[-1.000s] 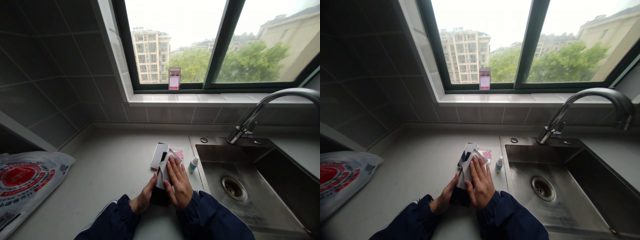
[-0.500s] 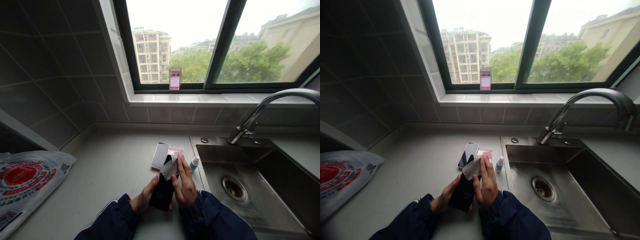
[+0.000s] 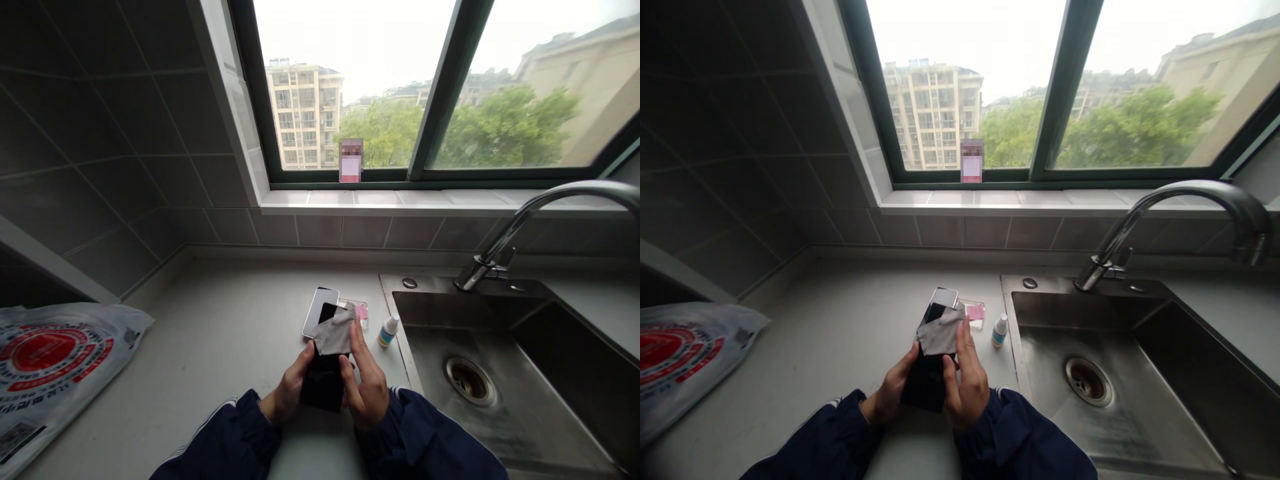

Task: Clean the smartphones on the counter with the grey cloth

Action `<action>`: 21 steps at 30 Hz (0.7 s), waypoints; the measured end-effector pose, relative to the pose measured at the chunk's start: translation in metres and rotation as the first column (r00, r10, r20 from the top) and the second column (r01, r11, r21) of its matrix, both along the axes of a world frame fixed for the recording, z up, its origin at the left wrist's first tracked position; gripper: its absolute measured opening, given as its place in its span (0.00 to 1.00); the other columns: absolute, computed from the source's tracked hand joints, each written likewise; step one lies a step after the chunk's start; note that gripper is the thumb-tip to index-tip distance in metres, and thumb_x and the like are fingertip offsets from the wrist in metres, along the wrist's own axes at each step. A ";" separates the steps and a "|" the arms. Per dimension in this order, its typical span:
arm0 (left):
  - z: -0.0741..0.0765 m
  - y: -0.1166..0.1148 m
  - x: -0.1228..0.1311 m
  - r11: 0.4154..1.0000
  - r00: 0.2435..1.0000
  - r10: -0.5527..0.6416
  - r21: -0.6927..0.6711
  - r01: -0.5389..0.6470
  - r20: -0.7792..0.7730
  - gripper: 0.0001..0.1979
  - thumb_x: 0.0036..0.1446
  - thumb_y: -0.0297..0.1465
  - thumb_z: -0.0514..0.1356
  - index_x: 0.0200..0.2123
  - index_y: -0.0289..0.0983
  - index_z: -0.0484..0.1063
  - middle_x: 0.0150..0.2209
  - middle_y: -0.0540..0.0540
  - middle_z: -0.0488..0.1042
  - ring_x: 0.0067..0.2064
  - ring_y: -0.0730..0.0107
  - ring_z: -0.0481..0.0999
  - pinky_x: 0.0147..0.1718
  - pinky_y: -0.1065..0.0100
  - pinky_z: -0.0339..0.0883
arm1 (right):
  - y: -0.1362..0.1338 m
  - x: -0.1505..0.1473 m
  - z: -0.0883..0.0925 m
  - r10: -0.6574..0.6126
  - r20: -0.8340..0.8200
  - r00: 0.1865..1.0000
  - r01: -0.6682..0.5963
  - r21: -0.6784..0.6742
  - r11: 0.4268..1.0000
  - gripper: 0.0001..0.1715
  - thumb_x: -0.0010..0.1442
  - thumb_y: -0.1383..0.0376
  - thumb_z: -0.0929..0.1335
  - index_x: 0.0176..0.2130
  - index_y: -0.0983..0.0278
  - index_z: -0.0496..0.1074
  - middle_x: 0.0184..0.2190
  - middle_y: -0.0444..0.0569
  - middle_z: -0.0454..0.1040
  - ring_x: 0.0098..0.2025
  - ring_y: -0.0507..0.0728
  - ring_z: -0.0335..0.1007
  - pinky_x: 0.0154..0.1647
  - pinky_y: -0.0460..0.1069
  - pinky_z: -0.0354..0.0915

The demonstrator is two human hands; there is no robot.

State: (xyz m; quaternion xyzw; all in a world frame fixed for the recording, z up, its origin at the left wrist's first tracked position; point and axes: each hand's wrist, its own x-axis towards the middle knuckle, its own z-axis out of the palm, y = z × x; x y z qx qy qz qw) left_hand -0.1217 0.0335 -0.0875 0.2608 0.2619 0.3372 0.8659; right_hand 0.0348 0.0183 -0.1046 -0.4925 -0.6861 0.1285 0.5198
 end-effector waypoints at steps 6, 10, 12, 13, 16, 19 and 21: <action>0.001 0.005 0.002 0.988 0.981 0.148 0.016 -0.151 0.127 0.28 0.67 0.43 0.47 0.64 0.33 0.61 0.55 0.38 0.75 0.59 0.52 0.71 0.62 0.54 0.57 | 0.002 0.000 -0.006 0.029 0.094 0.995 -0.034 0.056 0.998 0.33 0.69 0.68 0.60 0.70 0.63 0.49 0.67 0.55 0.56 0.67 0.63 0.55 0.64 0.60 0.60; 0.000 0.008 0.004 0.978 0.969 0.202 0.022 -0.208 0.143 0.27 0.67 0.41 0.48 0.63 0.33 0.63 0.55 0.41 0.75 0.62 0.56 0.68 0.67 0.58 0.47 | 0.004 0.001 -0.009 0.034 0.201 0.979 -0.047 0.060 0.997 0.33 0.68 0.69 0.59 0.69 0.66 0.49 0.68 0.59 0.52 0.67 0.65 0.54 0.62 0.63 0.61; 0.000 0.010 0.004 0.974 0.964 0.217 0.023 -0.223 0.155 0.26 0.67 0.41 0.48 0.63 0.34 0.63 0.55 0.42 0.75 0.62 0.57 0.67 0.68 0.60 0.45 | 0.004 0.001 -0.011 0.036 0.247 0.968 -0.050 0.054 0.997 0.33 0.68 0.69 0.59 0.69 0.66 0.49 0.68 0.60 0.51 0.68 0.66 0.52 0.62 0.64 0.61; 0.000 0.010 0.005 0.974 0.962 0.218 0.023 -0.225 0.165 0.27 0.67 0.41 0.48 0.63 0.33 0.62 0.55 0.42 0.75 0.62 0.57 0.67 0.68 0.59 0.44 | 0.004 0.001 -0.012 0.037 0.271 0.962 -0.054 0.058 0.997 0.34 0.67 0.70 0.59 0.69 0.66 0.49 0.68 0.60 0.50 0.68 0.66 0.50 0.62 0.65 0.61; 0.001 0.011 0.005 0.977 0.958 0.205 0.014 -0.212 0.201 0.29 0.67 0.43 0.47 0.64 0.31 0.61 0.57 0.38 0.73 0.63 0.54 0.67 0.67 0.55 0.46 | 0.003 0.001 -0.013 0.038 0.347 0.937 -0.076 0.096 0.992 0.34 0.66 0.70 0.59 0.69 0.67 0.51 0.68 0.61 0.50 0.70 0.68 0.46 0.62 0.67 0.58; 0.001 0.011 0.006 0.968 0.949 0.244 0.016 -0.252 0.201 0.29 0.67 0.45 0.47 0.60 0.33 0.66 0.58 0.37 0.72 0.61 0.53 0.68 0.65 0.52 0.51 | 0.002 0.002 -0.009 0.027 0.416 0.909 -0.086 0.124 0.989 0.32 0.65 0.70 0.61 0.66 0.70 0.56 0.67 0.63 0.52 0.70 0.71 0.43 0.62 0.70 0.56; 0.001 0.011 0.006 0.953 0.940 0.290 0.034 -0.300 0.179 0.27 0.66 0.45 0.48 0.57 0.34 0.71 0.56 0.38 0.74 0.60 0.53 0.70 0.64 0.52 0.54 | 0.001 0.002 -0.005 0.020 0.450 0.893 -0.086 0.128 0.988 0.31 0.64 0.69 0.62 0.65 0.72 0.59 0.67 0.64 0.54 0.70 0.72 0.43 0.62 0.71 0.55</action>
